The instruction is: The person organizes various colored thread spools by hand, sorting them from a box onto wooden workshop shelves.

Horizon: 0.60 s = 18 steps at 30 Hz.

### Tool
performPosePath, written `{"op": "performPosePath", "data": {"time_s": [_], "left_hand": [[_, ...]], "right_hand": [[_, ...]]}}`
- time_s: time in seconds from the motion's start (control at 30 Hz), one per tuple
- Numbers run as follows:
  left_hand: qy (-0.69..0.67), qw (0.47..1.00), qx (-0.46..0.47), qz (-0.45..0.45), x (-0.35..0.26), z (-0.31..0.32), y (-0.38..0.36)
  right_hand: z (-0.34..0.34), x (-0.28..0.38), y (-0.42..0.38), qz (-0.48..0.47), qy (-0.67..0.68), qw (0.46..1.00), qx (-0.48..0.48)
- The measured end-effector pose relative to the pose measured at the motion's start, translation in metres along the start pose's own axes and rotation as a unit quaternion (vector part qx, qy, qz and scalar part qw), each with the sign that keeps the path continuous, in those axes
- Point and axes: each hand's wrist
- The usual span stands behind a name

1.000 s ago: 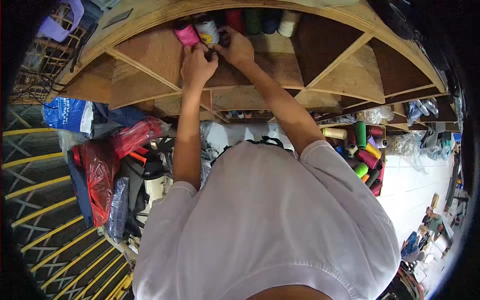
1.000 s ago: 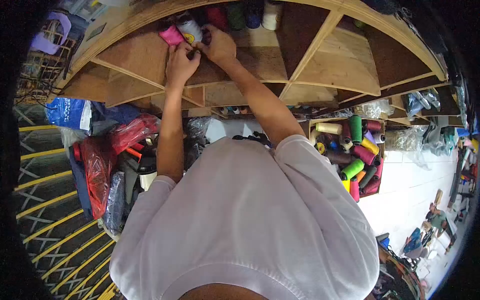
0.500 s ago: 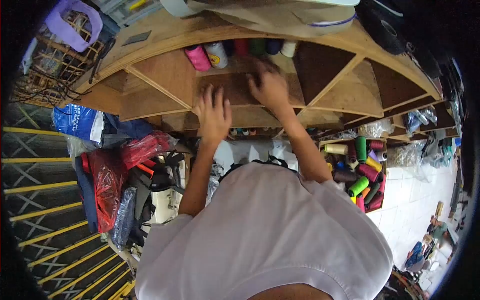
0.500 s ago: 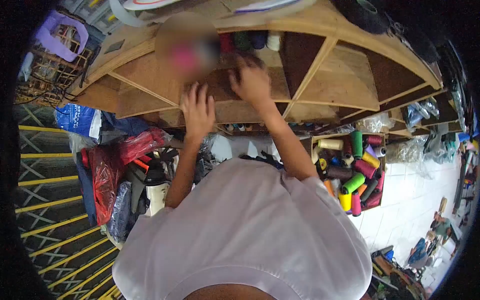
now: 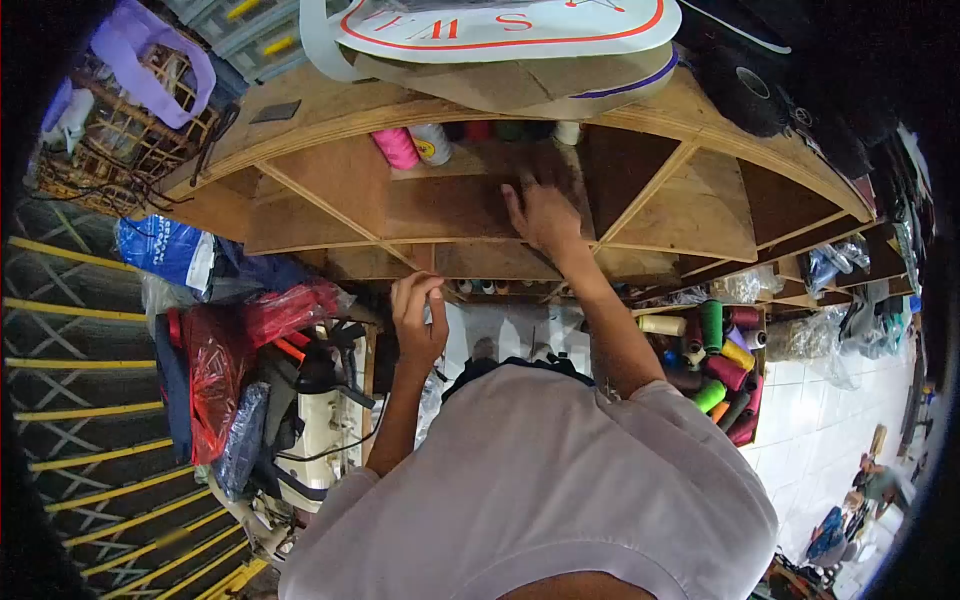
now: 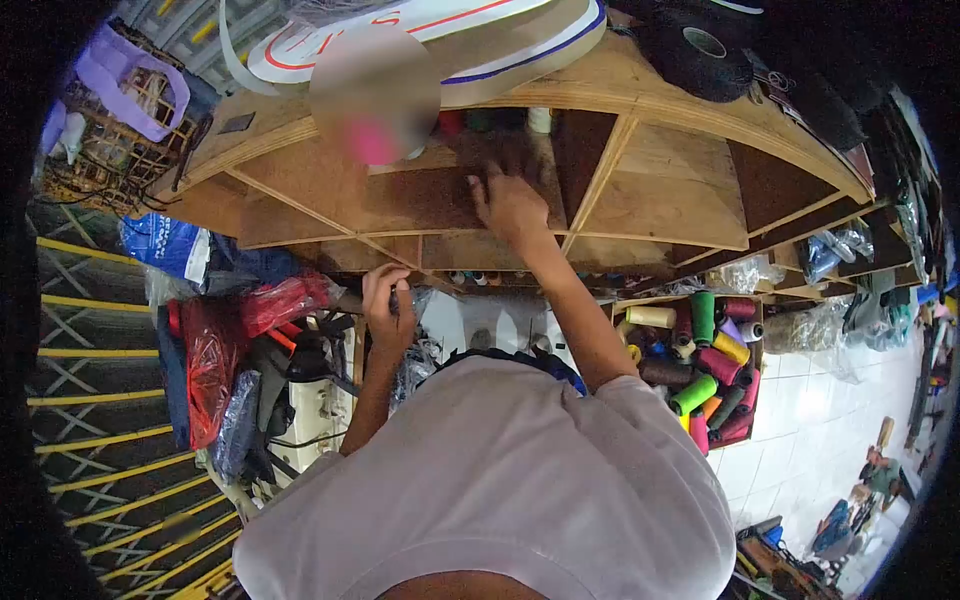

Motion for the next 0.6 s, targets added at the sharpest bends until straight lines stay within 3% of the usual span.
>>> {"op": "performPosePath", "data": {"time_s": [0.03,0.07,0.1,0.13,0.2,0.23,0.27,0.3,0.37,0.4,0.43,0.47,0.5,0.53,0.6], "left_hand": [[-0.012,1.000,0.008,0.001,-0.002,0.001,-0.002],[-0.018,1.000,0.009,-0.002,-0.006,0.002,-0.005],[-0.027,0.999,0.015,-0.011,-0.011,0.003,-0.007],[-0.029,0.999,0.004,-0.015,-0.015,0.006,-0.010],[-0.031,0.999,-0.005,-0.018,-0.021,0.009,-0.020],[-0.022,1.000,0.000,-0.018,-0.025,0.009,-0.024],[-0.010,1.000,0.003,-0.016,-0.027,0.007,-0.025],[-0.035,0.999,-0.009,-0.040,-0.032,0.008,-0.028],[-0.030,0.999,-0.016,-0.032,-0.036,0.005,-0.035],[-0.022,0.999,-0.021,-0.037,-0.036,0.005,-0.039],[-0.035,0.998,-0.002,-0.052,-0.038,0.004,-0.044],[-0.046,0.997,0.013,-0.068,-0.041,0.003,-0.046],[-0.028,0.996,0.014,-0.078,-0.044,0.002,-0.048],[-0.026,0.996,0.014,-0.089,-0.046,0.000,-0.052],[-0.030,0.996,-0.005,-0.087,-0.048,0.002,-0.050]], "right_hand": [[-0.002,0.002,0.002,0.173,-0.028,0.984,0.024],[0.000,0.005,-0.002,0.169,-0.025,0.985,0.024],[0.006,0.012,-0.015,-0.032,-0.069,0.994,-0.075],[0.011,0.019,-0.029,-0.230,-0.111,0.951,-0.172],[0.011,0.020,-0.042,-0.414,-0.147,0.859,-0.262],[0.009,0.018,-0.043,-0.442,-0.090,0.893,0.000],[0.006,0.019,-0.041,-0.441,-0.026,0.859,0.260],[0.007,0.010,-0.030,-0.447,-0.025,0.857,0.255],[0.007,-0.010,-0.005,-0.266,0.079,0.961,-0.011],[0.008,-0.012,-0.004,-0.275,0.081,0.958,-0.005],[-0.003,-0.003,-0.006,-0.073,0.031,0.997,0.004],[-0.008,0.005,-0.007,0.128,-0.024,0.991,0.014],[-0.002,0.012,-0.020,0.108,-0.022,0.994,0.023],[0.005,0.019,-0.042,-0.111,-0.089,0.981,-0.136],[0.017,0.032,-0.043,-0.332,-0.139,0.885,-0.296]]}}
Point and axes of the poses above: each hand's wrist, its own y-axis towards the middle knuckle, its own z-axis out of the palm, x = y × z, and after that the axes turned 9 degrees about z, right-handed
